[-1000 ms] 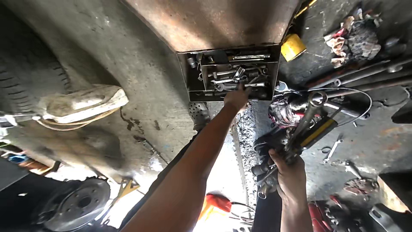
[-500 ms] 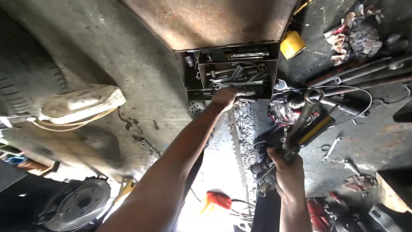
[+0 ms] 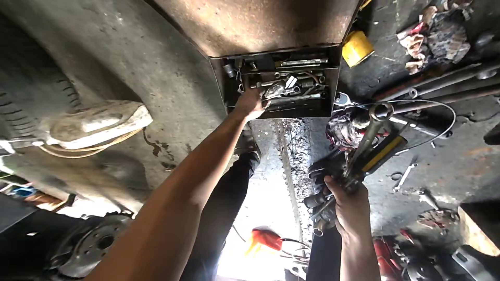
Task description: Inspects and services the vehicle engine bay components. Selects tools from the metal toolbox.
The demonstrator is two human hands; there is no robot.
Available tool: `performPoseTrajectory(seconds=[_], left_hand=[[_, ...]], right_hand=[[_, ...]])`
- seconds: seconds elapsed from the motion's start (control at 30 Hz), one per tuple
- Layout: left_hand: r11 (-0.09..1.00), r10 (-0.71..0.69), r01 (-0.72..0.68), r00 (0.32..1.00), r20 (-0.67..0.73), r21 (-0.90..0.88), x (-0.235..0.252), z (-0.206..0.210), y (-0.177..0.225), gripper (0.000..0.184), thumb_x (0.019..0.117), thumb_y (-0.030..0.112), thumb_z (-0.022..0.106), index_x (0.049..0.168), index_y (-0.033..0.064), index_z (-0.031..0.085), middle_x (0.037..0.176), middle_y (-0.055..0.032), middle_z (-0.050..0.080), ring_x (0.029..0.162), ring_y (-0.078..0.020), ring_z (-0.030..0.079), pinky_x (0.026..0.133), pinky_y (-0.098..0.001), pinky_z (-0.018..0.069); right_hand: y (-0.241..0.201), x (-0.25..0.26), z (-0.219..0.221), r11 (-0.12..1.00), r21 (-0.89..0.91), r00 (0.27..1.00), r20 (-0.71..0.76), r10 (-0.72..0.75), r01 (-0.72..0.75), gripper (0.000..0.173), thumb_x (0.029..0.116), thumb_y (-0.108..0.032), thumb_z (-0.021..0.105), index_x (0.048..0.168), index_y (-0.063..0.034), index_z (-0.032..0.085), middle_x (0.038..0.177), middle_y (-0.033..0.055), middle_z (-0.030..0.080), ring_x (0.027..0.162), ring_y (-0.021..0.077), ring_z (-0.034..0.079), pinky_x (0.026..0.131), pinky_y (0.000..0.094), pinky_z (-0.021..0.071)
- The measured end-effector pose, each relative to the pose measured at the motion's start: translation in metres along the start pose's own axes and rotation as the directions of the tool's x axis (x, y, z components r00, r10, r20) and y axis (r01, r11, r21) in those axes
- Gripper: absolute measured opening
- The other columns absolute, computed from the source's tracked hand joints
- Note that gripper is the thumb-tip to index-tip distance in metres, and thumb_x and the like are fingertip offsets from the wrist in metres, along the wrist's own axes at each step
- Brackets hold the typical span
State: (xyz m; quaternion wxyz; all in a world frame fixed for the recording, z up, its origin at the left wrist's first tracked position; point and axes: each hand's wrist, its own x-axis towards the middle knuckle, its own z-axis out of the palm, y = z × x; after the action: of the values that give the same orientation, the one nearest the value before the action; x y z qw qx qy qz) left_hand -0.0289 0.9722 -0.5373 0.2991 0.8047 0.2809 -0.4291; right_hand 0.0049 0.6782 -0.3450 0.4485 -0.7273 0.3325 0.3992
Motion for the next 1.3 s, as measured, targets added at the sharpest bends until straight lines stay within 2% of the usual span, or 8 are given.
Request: performPoseTrajectory(seconds=[0.17,0.27,0.37,0.47,0.67,0.9,1.07,1.3], left_hand=[[0.994,0.071,-0.068,0.997,-0.032,0.089,-0.004,0.02,0.02,0.047,0.1054,0.033,0.055,0.142,0.0037,0.056,0.137,-0.0254,0.06,0.126,-0.0438,0.059,0.105,-0.0617,0.046],[0.989,0.078,-0.073,0.996,-0.033,0.127,-0.007,0.037,0.04,0.043,0.1052,0.037,0.054,0.141,0.0141,0.06,0.142,-0.0217,0.057,0.115,-0.0432,0.065,0.093,-0.0621,0.0529],[0.99,0.033,-0.037,0.999,0.032,0.133,-0.007,0.051,0.062,0.044,0.1056,0.037,0.052,0.146,0.0215,0.056,0.15,-0.0203,0.05,0.113,-0.0426,0.066,0.09,-0.0617,0.0548],[0.981,0.008,-0.023,0.996,0.084,0.191,-0.01,0.054,0.079,0.048,0.1062,0.037,0.049,0.151,0.0193,0.049,0.156,-0.0222,0.042,0.105,-0.0434,0.068,0.083,-0.0596,0.0569],[0.967,0.121,-0.138,0.988,0.092,0.215,-0.018,0.046,0.087,0.059,0.099,0.04,0.06,0.15,0.0138,0.049,0.155,-0.0214,0.043,0.097,-0.0397,0.07,0.081,-0.0565,0.0569],[0.97,-0.214,0.22,0.974,-0.07,0.098,0.007,0.024,0.084,0.073,0.0966,0.034,0.059,0.16,0.0138,0.031,0.165,-0.0164,0.033,0.102,-0.0414,0.07,0.079,-0.0606,0.0566],[0.958,-0.21,0.208,0.978,-0.013,0.198,0.009,0.032,0.08,0.076,0.0956,0.034,0.06,0.162,0.015,0.028,0.164,-0.0219,0.028,0.092,-0.0411,0.07,0.075,-0.0582,0.0573],[0.971,-0.219,0.209,0.972,0.082,0.114,-0.006,0.045,0.073,0.077,0.0966,0.034,0.063,0.162,0.016,0.028,0.162,-0.0209,0.034,0.101,-0.0428,0.069,0.08,-0.061,0.0566]], right_hand=[[0.001,0.0,0.001,1.0,-0.017,1.0,0.004,0.013,-0.013,0.024,0.084,0.001,0.073,0.106,0.0003,0.062,0.08,0.0037,0.067,0.065,0.0098,0.067,0.062,0.0249,0.0603],[0.002,0.0,0.002,1.0,-0.016,1.0,0.005,0.004,-0.004,0.023,0.0844,0.001,0.073,0.105,0.0008,0.063,0.079,0.0046,0.067,0.064,0.0108,0.066,0.061,0.0252,0.0603],[0.002,0.001,0.003,1.0,-0.01,1.0,0.006,0.005,-0.004,0.023,0.0843,0.001,0.073,0.105,0.0003,0.063,0.079,0.0046,0.067,0.065,0.0108,0.066,0.061,0.0248,0.0598],[0.002,0.001,0.002,1.0,-0.008,1.0,0.003,0.003,-0.003,0.023,0.0838,0.0,0.073,0.105,0.0002,0.063,0.079,0.0043,0.067,0.064,0.0105,0.067,0.06,0.0248,0.06],[0.001,0.001,0.001,1.0,0.002,1.0,-0.004,-0.001,0.001,0.021,0.0835,0.002,0.073,0.102,-0.0004,0.063,0.078,0.0032,0.067,0.064,0.0091,0.066,0.06,0.0239,0.0598],[0.0,0.003,0.0,1.0,0.013,1.0,0.001,-0.006,0.006,0.02,0.0828,0.001,0.073,0.101,-0.0006,0.064,0.077,0.0028,0.067,0.064,0.0086,0.066,0.06,0.0235,0.0596],[-0.003,0.002,0.001,1.0,-0.002,1.0,0.013,0.015,-0.015,0.021,0.0845,0.001,0.073,0.103,0.0001,0.063,0.078,0.0041,0.067,0.064,0.0097,0.066,0.059,0.0243,0.0599],[-0.005,0.003,0.002,1.0,-0.016,1.0,0.015,0.019,-0.018,0.024,0.0843,0.0,0.073,0.107,0.0004,0.063,0.08,0.0042,0.067,0.066,0.0094,0.067,0.061,0.0243,0.0599]])
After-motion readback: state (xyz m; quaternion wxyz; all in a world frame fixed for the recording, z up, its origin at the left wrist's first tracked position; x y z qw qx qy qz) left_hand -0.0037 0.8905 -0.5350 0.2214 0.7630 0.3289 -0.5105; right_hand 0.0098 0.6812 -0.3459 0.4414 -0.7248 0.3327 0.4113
